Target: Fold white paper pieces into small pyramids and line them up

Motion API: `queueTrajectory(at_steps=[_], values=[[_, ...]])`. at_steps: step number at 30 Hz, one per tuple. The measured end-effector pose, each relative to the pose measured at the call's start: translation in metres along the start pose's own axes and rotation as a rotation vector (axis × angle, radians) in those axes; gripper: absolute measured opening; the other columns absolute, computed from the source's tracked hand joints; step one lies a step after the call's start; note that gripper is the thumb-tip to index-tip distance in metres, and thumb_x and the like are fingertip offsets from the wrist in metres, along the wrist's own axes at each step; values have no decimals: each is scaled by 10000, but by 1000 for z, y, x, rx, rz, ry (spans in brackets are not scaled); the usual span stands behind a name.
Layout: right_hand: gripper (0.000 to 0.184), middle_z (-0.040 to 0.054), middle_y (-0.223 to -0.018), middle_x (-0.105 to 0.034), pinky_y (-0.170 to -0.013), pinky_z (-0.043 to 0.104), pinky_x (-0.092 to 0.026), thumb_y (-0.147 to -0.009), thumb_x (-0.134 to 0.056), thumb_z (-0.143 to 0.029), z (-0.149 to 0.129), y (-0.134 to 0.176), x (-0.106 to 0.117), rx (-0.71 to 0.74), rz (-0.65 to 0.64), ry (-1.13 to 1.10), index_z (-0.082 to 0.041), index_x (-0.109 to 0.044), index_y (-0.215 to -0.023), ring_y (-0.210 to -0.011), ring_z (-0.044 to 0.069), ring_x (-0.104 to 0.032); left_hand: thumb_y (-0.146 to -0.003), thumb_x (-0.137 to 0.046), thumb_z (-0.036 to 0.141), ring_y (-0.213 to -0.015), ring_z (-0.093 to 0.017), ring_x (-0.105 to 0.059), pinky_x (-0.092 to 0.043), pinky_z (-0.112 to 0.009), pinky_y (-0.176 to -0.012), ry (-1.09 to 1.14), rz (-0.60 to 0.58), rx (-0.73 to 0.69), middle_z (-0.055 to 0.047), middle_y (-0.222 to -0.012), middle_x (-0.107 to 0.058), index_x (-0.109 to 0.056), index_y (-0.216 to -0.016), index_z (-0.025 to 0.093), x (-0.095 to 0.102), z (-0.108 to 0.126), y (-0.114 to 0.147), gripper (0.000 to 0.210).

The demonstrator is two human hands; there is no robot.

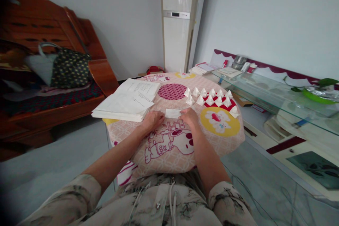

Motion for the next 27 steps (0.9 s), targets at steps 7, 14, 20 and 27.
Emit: queueTrajectory(at_steps=[7,14,20,27], values=[[452,42,-810,-780,-701,248,-484,-813,-735,-245,-1,2,2,62,26,42,-187,-758,-1260,-751,180,-704,-890,-648,190,-1083,-226,-668,-532,-340,-964,115,10,-375,-96,-1125,-727,-704,-1043,177,2,28,-18,164],[306,67,-832,-762,-735,260,-467,-913,-544,-257,5,2,-2,197,193,28,-150,-810,-1022,-800,198,-668,-1008,-469,205,-913,-214,-678,-528,-325,-861,25,-64,-391,-116,-985,-722,-680,-983,139,-16,33,-25,223],[338,111,-916,-719,-861,285,-467,-950,-439,-318,-8,16,12,386,506,-152,-156,-732,-906,-900,221,-635,-973,-487,217,-767,-178,-630,-474,-282,-732,297,127,-161,-72,-851,-717,-687,-901,144,-1,23,-30,225],[308,12,-699,-565,-674,266,-451,-877,-516,-454,-11,13,0,423,315,-439,-200,-596,-722,-709,179,-533,-871,-532,227,-613,-107,-490,-374,-222,-580,724,177,-56,25,-627,-569,-606,-668,148,8,25,-28,230]])
Point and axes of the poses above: each hand's wrist, its own y-axis away from the middle knuckle, its own x-axis out of the back of the hand, z = x × y, the point moved 4 cm from there along -y, towards the middle knuckle
